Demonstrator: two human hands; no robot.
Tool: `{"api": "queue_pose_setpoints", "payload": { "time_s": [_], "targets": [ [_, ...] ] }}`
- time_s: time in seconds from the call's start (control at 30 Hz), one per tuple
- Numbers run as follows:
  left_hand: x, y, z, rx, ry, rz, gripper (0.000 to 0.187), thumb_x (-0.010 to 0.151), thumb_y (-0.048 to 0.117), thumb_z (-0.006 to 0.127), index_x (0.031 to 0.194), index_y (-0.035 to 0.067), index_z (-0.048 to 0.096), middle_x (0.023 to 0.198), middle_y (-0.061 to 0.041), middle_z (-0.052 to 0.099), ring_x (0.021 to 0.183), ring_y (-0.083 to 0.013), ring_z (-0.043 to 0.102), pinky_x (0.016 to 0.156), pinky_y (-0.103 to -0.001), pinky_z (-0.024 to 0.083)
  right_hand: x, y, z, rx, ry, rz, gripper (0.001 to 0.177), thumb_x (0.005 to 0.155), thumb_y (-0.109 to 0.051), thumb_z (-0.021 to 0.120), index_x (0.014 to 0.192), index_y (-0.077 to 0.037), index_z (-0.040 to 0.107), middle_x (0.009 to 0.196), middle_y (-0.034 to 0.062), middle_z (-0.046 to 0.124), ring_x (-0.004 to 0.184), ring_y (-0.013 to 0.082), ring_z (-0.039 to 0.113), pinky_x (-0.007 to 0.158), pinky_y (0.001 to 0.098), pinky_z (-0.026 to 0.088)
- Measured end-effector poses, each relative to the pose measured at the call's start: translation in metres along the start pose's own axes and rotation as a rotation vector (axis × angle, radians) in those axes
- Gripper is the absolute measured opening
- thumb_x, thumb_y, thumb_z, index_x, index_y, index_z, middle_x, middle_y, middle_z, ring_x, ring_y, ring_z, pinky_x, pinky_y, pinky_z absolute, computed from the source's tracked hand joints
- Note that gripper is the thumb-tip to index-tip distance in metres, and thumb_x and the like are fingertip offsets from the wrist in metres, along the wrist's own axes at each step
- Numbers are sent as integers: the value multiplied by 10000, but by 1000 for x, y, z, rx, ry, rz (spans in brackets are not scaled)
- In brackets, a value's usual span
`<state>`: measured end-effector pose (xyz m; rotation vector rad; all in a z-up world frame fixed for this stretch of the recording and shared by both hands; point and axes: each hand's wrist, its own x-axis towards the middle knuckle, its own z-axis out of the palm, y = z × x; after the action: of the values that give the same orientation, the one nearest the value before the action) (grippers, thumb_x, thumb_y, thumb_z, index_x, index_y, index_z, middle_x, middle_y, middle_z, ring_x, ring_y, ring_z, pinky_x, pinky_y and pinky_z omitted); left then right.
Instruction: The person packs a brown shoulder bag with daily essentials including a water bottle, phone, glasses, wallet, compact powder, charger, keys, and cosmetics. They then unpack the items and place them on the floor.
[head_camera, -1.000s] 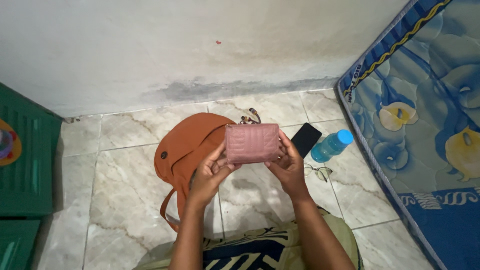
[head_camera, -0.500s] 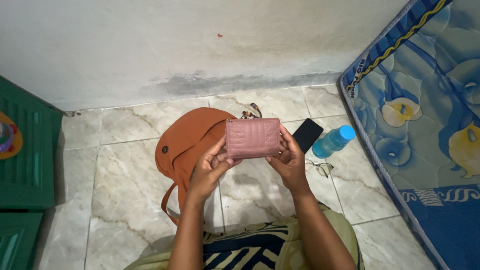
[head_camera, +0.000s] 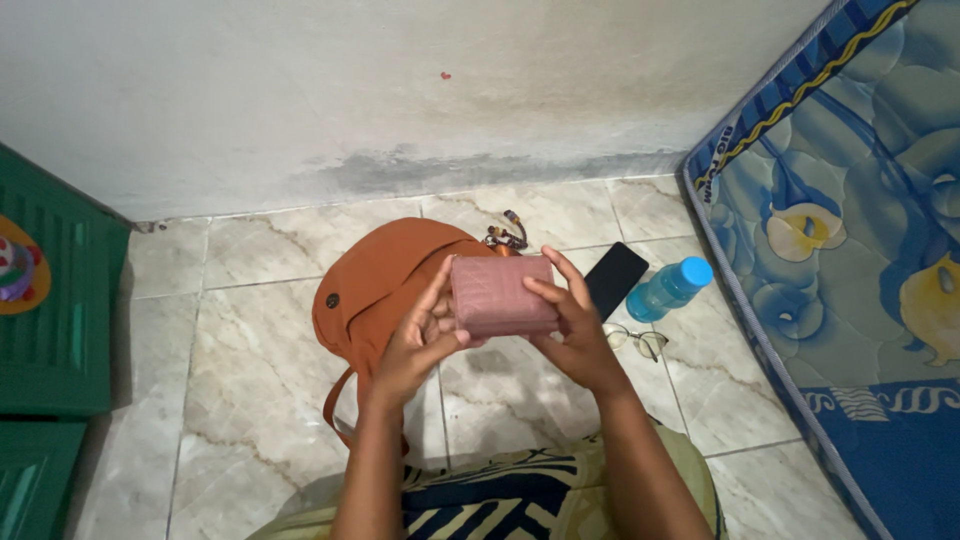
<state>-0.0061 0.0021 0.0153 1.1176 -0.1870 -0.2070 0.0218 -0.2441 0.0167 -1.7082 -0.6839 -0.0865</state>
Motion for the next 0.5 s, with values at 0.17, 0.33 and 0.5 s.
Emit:
{"api": "queue_pose_setpoints", "payload": {
  "time_s": [0.17,0.33,0.5],
  "targets": [
    [1,-7,-5,218,17,132,929,839,32,790,1618,147,298,1563,-60,427,1336,-179,546,1098,-362,516,1,7,-5,-28,82,-12,672,755,-27,859,1375,-93,606,1497,135,521,1364,254,567,1077,348,556],
    [4,-29,-10,194,87,34,677,913,63,773,1540,37,517,1344,-130,651,1184,-165,648,1001,-331,562,-6,22,0,-17,121,170,482,855,-240,808,1261,-8,693,960,80,738,785,152,703,701,273,615],
    [10,-36,-10,26,111,53,678,926,122,726,1523,-18,435,1346,-141,665,1153,-193,686,937,-371,619,-9,25,4,170,175,235,485,994,-413,673,1193,30,671,743,59,663,591,97,607,538,242,510]
  ]
}}
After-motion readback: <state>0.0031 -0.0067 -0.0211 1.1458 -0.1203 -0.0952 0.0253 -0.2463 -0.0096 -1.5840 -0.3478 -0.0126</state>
